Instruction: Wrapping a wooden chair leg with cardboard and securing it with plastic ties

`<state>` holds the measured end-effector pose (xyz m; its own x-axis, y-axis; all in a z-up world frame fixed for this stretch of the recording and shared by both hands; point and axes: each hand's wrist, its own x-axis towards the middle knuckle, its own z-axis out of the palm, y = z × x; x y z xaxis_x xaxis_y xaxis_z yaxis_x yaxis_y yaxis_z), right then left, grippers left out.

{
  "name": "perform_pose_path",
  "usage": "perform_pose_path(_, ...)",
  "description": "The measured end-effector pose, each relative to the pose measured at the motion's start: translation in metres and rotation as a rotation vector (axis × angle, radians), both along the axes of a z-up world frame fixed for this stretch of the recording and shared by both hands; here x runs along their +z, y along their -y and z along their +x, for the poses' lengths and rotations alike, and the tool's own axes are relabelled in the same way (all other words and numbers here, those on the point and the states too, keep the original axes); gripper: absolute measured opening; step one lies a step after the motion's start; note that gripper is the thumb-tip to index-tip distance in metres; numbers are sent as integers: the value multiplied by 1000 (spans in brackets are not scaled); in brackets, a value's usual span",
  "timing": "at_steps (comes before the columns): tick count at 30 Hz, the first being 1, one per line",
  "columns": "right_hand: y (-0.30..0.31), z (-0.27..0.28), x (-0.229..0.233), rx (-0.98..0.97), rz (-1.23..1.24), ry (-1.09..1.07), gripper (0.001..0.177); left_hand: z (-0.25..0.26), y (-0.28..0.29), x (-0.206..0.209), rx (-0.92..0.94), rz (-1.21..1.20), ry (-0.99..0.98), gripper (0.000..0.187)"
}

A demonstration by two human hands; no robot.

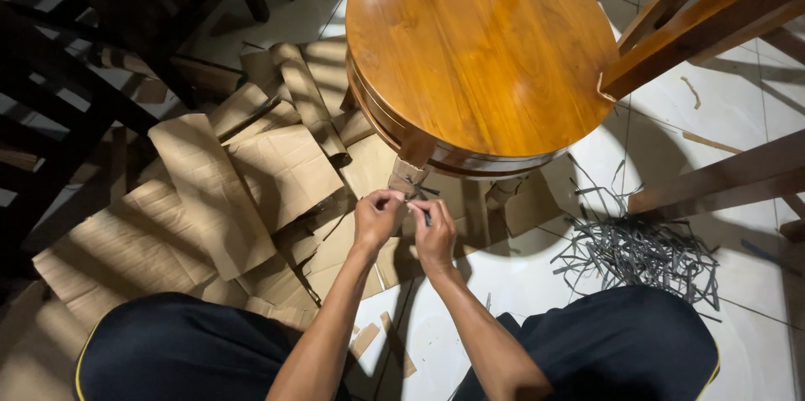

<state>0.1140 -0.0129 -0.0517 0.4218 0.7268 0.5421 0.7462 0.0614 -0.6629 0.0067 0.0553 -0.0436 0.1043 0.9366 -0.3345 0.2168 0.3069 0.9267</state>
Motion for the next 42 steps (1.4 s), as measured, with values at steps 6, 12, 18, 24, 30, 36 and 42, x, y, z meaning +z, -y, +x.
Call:
perform_pose_path(6,9,11,-21,-123,-187,-86,10,-7,-5,0,115,72,29,16)
perform_pose_path(12,22,10,-37,-226,-308,-329,38,-16,4,30,179,28,149,22)
perform_pose_path(18,69,54,-148,-361,-609,-363,30,-11,21,-73,200,-154,76,23)
perform_pose_path(24,103,78,-159,-496,-601,-344,21,19,71,-112,-122,-249,-121,15)
perform_pose_path(30,125,147,-176,-773,-577,-312,26,50,91,-113,-314,-269,-157,19)
perform_pose_path(36,157,228,-172,-904,-737,-199,44,66,96,-118,-360,-286,-206,16)
perform_pose_path(42,163,307,-273,-828,-868,-368,47,67,98,-100,-337,-305,-226,17)
